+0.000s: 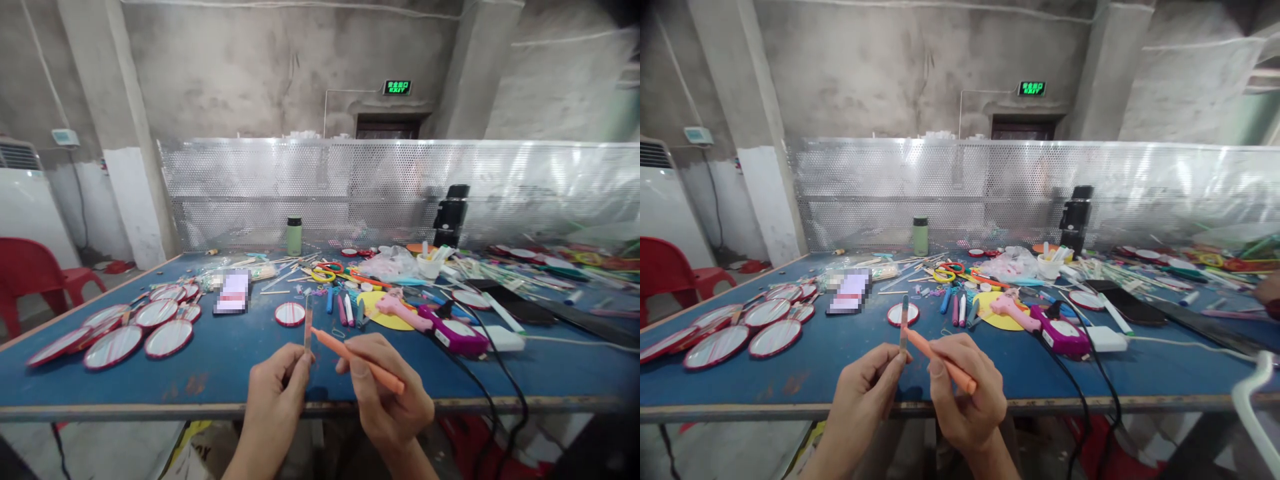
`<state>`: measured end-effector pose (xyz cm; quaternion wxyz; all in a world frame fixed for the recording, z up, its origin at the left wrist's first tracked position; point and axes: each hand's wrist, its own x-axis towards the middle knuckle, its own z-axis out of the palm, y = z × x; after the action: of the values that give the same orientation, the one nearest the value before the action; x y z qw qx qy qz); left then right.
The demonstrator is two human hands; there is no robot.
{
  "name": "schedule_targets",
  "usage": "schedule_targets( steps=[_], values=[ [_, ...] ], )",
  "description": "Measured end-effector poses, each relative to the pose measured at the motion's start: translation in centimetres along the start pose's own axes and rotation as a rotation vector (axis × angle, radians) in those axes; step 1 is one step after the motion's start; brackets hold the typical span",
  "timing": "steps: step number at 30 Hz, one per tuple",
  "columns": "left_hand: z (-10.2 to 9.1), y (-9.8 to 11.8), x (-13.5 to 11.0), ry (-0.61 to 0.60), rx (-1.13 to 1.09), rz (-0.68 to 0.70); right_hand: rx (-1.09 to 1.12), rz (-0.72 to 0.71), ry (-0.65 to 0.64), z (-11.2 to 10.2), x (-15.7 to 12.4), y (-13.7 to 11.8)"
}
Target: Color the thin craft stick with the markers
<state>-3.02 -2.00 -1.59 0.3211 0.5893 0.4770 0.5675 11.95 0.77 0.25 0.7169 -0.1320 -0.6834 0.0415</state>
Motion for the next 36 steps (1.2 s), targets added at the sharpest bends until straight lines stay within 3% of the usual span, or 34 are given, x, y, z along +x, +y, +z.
schedule_targets(
  steps=[4,9,36],
  values=[
    [-0.03,0.21,-0.09,-0.001,-0.013,-0.016,0.044,0.05,0.002,-0.13,-0.04,0.01],
    [-0.04,0.35,-0.07,-0.007,-0.016,-0.024,-0.012,-0.011,-0.009,-0.05,0.0,-0.12],
    [-0.08,0.47,-0.06,-0.026,-0.007,-0.029,-0.084,-0.026,0.021,0.14,0.04,-0.21]
  ],
)
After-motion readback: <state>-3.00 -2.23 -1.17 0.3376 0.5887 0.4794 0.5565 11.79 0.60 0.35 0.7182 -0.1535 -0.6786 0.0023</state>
